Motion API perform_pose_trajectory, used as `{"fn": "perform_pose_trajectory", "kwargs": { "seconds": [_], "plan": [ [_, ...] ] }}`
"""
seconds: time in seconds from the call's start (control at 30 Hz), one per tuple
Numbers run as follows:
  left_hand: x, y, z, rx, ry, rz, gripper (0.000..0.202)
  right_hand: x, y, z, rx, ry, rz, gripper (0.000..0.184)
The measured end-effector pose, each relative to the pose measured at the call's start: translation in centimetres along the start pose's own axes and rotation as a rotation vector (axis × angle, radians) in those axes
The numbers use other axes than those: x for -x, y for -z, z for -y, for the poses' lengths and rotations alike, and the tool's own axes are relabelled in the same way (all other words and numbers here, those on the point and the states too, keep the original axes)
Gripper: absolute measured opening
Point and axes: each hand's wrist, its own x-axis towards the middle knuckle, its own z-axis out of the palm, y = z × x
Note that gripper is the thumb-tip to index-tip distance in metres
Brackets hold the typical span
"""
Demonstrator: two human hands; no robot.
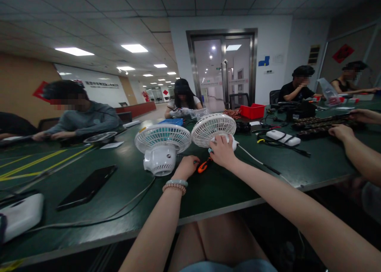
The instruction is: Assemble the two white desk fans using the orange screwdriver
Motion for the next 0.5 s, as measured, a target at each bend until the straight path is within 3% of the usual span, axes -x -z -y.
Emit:
{"fn": "perform_pose_trajectory", "kwargs": {
  "seconds": [0.1, 0.23, 0.4, 0.5],
  "plan": [
    [0.1, 0.1, 0.1, -0.045, 0.020, -0.015, 0.027, -1.0, -0.1, 0.2, -0.005, 0.137, 0.041, 0.023],
    [0.3, 0.1, -0.1, -0.061, 0.020, -0.045, 0.027, -1.8, -0.5, 0.0, -0.016, 0.197, 0.094, 0.024],
    [0.0, 0.6, -1.3, -0.018, 0.010, -0.302, 0.032, -1.7, -0.8, -0.3, -0.022, 0.234, 0.097, 0.029],
    [-0.4, 0.9, -2.4, 0.075, 0.013, -0.352, 0.031, -1.6, -0.8, -0.4, -0.018, 0.239, 0.086, 0.031]
  ]
}}
